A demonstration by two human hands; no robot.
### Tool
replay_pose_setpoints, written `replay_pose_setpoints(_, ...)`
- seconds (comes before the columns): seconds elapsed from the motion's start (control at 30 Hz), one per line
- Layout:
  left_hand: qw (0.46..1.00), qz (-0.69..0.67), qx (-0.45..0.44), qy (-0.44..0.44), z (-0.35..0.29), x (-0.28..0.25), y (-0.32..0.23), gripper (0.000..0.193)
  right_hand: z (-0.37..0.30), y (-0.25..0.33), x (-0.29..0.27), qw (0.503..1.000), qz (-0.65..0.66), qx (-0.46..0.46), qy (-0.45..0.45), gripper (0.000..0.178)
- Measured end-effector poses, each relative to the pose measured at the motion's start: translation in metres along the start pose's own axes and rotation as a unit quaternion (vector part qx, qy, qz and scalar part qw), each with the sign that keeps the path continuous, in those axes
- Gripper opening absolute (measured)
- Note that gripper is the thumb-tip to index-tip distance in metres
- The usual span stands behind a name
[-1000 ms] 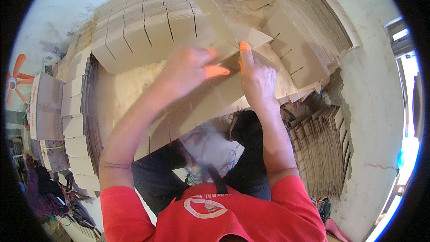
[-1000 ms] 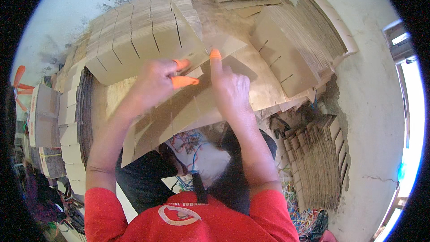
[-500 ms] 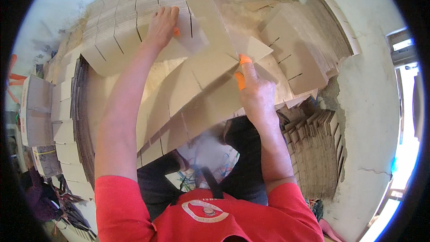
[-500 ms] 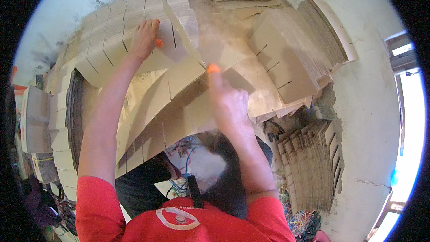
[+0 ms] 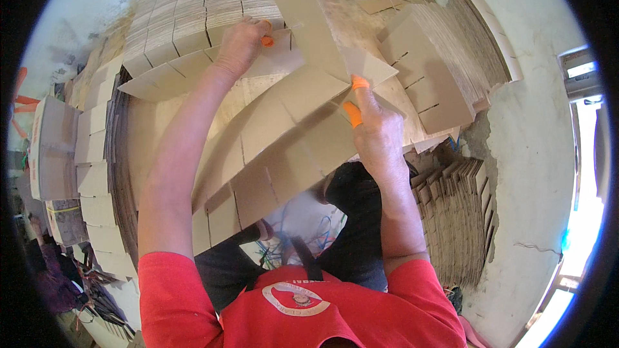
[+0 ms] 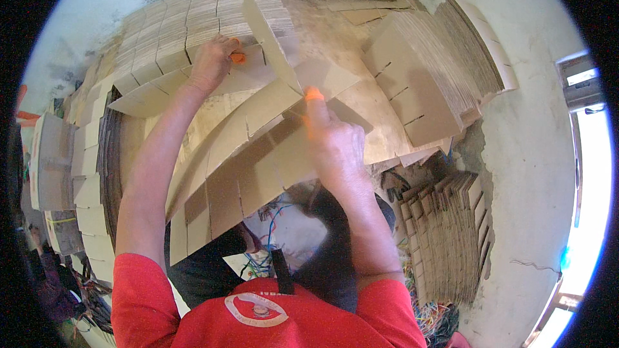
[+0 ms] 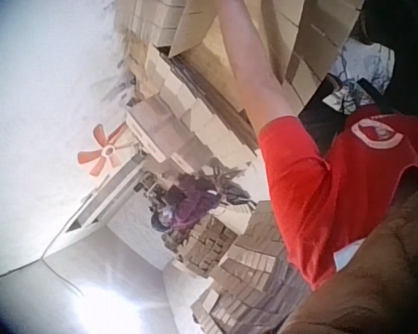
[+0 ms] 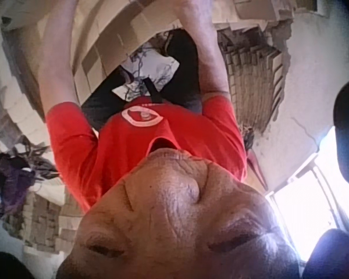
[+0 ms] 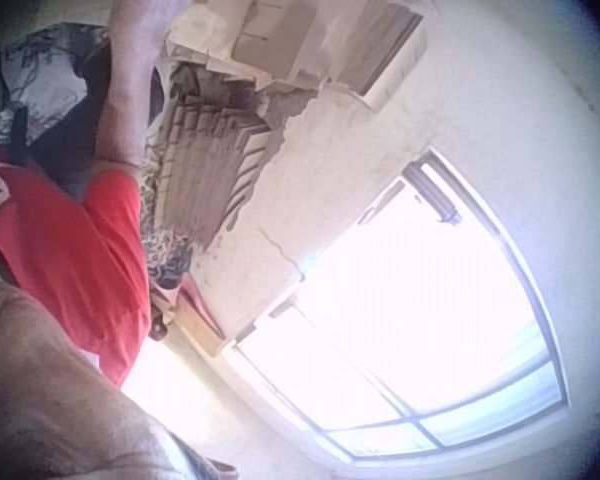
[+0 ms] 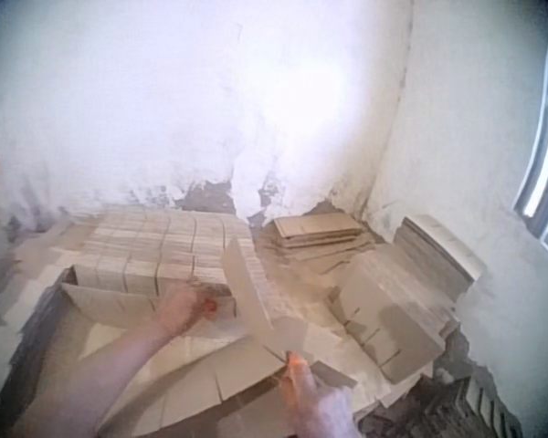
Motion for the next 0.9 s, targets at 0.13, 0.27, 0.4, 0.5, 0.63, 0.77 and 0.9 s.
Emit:
replay_pose_setpoints(0.13,1.0,0.007,-0.004,-0.004,-0.002,-0.008,-0.018,0.005,-0.004,-0.001,-0.002,1.0,-0.002,-0.013,0.014,0.047)
replay_pose_setpoints(0.27,1.0,-0.009,0.007,0.0,-0.006,-0.019,-0.034,0.006,-0.008,-0.001,-0.002,0.998,-0.011,0.004,0.059,0.043)
replay_pose_setpoints(0.4,0.999,-0.046,0.004,-0.013,-0.007,-0.035,-0.054,0.006,-0.01,-0.006,0.003,0.989,-0.052,0.041,0.13,0.042)
replay_pose_setpoints(0.5,0.995,-0.104,-0.01,0.005,-0.008,-0.045,-0.069,0.009,-0.013,-0.011,0.007,0.987,-0.063,0.034,0.147,0.04)
replay_pose_setpoints(0.63,0.984,-0.175,-0.007,0.033,-0.008,-0.048,-0.08,0.013,-0.006,-0.005,0.009,0.98,-0.104,0.007,0.167,0.036)
replay_pose_setpoints(0.77,0.976,-0.185,-0.07,0.093,-0.009,-0.037,-0.05,0.016,0.015,0.016,0.007,0.977,-0.119,-0.121,0.129,0.014)
replay_pose_setpoints(0.9,0.937,-0.102,-0.149,0.3,-0.024,0.001,-0.029,0.023,0.035,-0.035,0.059,0.961,-0.146,-0.04,0.231,0.017)
Point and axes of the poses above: each hand's wrist, its own z-axis towards the middle knuckle, its own x-axis out of the palm, y = z × x, the point moved 9 cm from there along z, towards the middle knuckle, and after that the axes turned 9 degrees about z, right-handed, at the moved point
